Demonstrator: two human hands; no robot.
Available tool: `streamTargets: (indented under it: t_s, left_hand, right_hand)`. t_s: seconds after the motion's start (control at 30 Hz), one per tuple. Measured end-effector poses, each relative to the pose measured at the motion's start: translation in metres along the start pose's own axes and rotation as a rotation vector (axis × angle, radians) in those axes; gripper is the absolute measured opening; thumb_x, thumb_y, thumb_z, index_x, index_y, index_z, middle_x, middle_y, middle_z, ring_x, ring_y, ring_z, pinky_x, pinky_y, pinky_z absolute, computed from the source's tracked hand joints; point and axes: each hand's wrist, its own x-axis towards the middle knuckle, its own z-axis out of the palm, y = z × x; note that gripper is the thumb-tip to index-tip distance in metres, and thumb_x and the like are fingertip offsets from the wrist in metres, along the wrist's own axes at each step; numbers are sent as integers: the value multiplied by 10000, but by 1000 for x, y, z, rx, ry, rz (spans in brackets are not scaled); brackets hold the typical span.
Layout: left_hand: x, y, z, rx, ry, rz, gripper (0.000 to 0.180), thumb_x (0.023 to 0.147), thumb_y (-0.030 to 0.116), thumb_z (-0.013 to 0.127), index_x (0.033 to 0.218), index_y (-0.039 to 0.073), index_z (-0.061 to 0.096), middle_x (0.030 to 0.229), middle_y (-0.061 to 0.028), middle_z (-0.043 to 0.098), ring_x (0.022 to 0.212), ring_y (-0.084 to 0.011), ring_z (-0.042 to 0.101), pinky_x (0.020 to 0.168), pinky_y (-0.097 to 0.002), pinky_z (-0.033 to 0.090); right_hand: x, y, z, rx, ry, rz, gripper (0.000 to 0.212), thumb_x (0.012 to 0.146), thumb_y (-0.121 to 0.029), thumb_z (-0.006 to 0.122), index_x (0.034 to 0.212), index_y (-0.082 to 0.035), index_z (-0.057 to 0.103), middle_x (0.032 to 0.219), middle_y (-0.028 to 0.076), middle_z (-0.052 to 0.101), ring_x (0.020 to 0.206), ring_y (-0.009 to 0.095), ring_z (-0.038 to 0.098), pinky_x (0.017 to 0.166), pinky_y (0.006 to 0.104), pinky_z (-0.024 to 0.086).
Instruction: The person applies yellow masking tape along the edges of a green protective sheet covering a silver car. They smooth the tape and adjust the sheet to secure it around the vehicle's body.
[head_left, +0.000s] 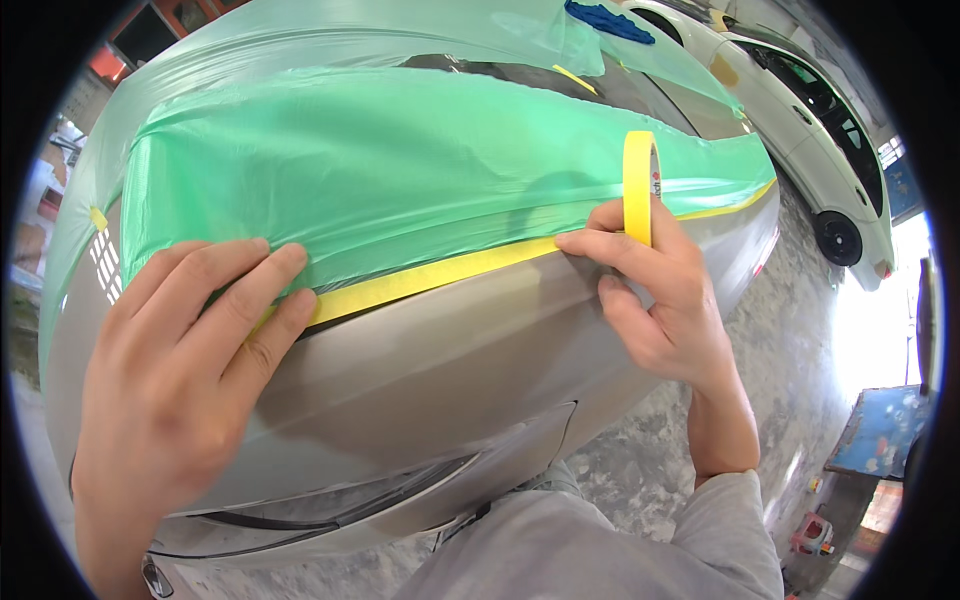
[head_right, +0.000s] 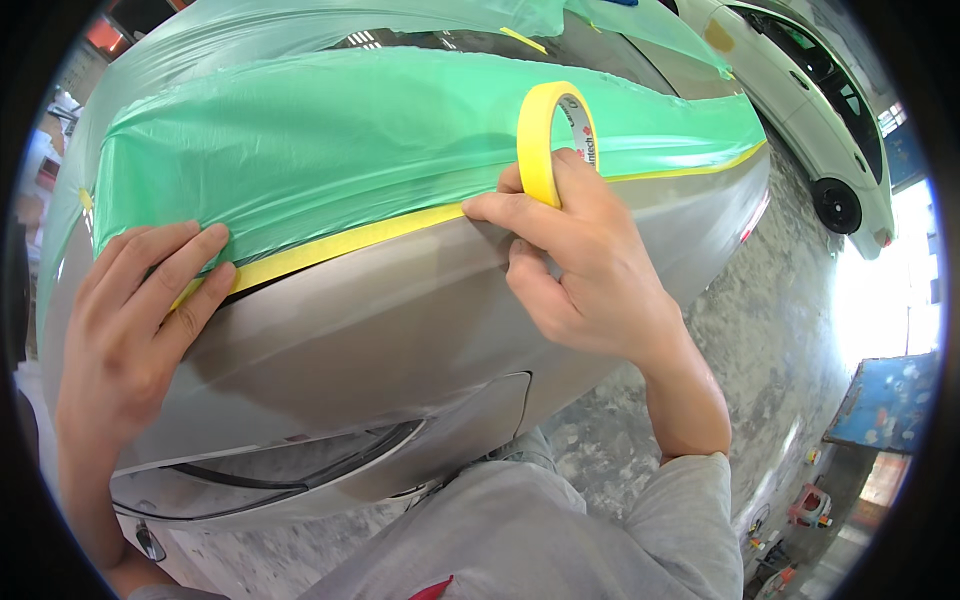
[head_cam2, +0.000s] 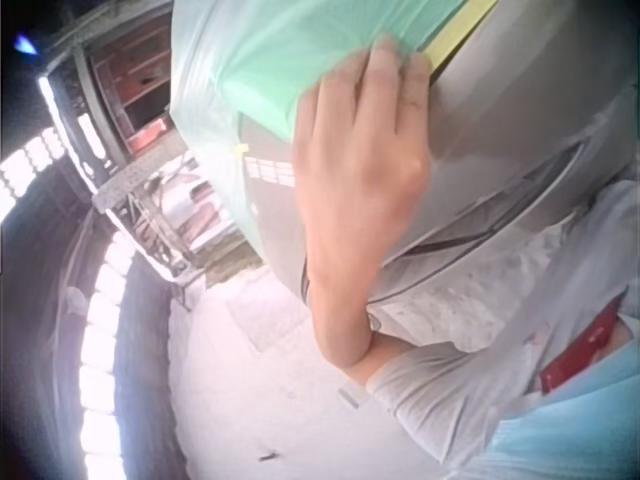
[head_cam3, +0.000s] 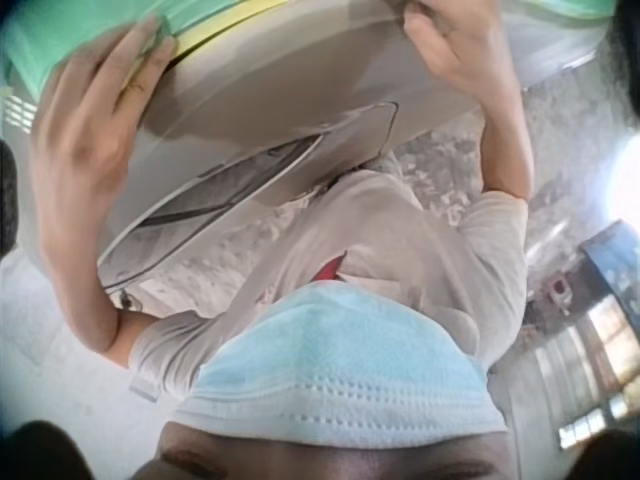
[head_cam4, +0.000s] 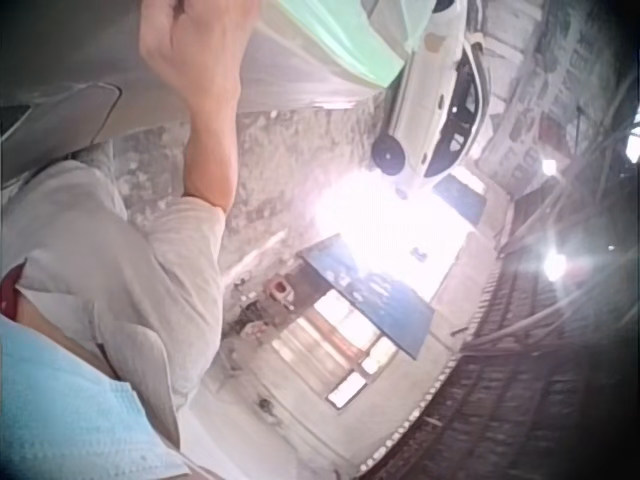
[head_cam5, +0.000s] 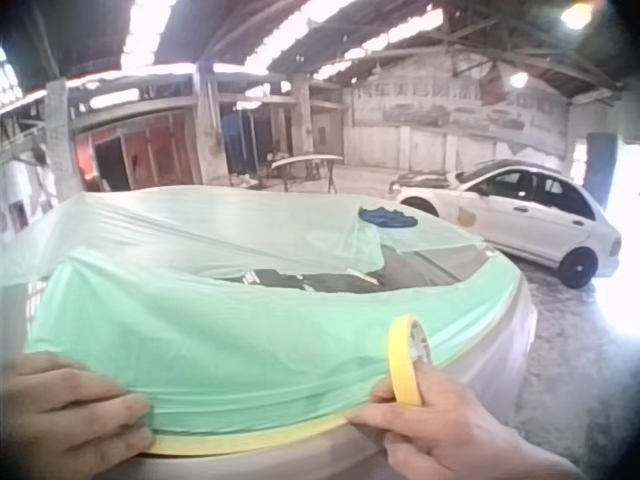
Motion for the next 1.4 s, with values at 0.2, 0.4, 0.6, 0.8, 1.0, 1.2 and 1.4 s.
streamTargets:
  t_s: [0.2,0.4,0.6,0.8,1.0,1.2,1.4]
  left_hand:
    - [-2,-2,4,-14,12,-21,393,779,102,717,1114,-83,810,1285,-198,769,1146,-383,739,917,-483,630]
    - [-3,-3,7,-25,25,-13,403,762,109,712,1098,-90,810,1266,-203,772,1136,-388,738,921,-484,632]
    - [-6,1,6,-62,9,-60,414,754,112,706,1093,-104,805,1262,-204,773,1126,-383,734,930,-483,625]
    - [-6,-1,5,-84,18,-75,408,745,111,709,1078,-104,809,1256,-199,774,1116,-376,732,908,-475,622]
    - [-5,-1,4,-35,59,-30,399,734,97,733,1072,-101,814,1245,-193,778,1113,-366,733,897,-466,626]
    - [-2,3,1,-10,30,-51,378,748,80,767,1082,-85,832,1242,-170,787,1116,-343,733,916,-458,634]
    - [-2,6,1,-5,6,-63,341,763,64,802,1069,-80,842,1229,-157,793,1104,-327,732,918,-447,637]
  right_hand:
    - [8,-5,4,-44,-8,-28,468,805,116,633,1229,-7,789,1137,188,676,923,335,650,795,431,556]
    - [13,-19,7,-52,-35,-7,466,780,92,653,1219,1,782,1112,189,686,906,351,651,789,442,549]
    - [21,-29,9,-97,-61,-63,462,767,80,664,1207,6,786,1081,184,699,897,351,650,773,439,540]
    - [30,-34,12,-93,-60,-99,456,758,88,670,1190,11,791,1060,183,702,880,352,652,758,439,536]
    - [31,-34,13,-55,-53,-91,448,759,103,660,1179,20,789,1050,181,698,876,348,659,761,436,541]
    - [32,-35,11,-74,-53,-101,441,760,109,660,1173,20,788,1049,183,700,869,348,656,753,436,538]
    - [34,-38,16,-90,-50,-140,449,742,94,683,1171,11,789,1050,190,709,860,362,653,742,446,533]
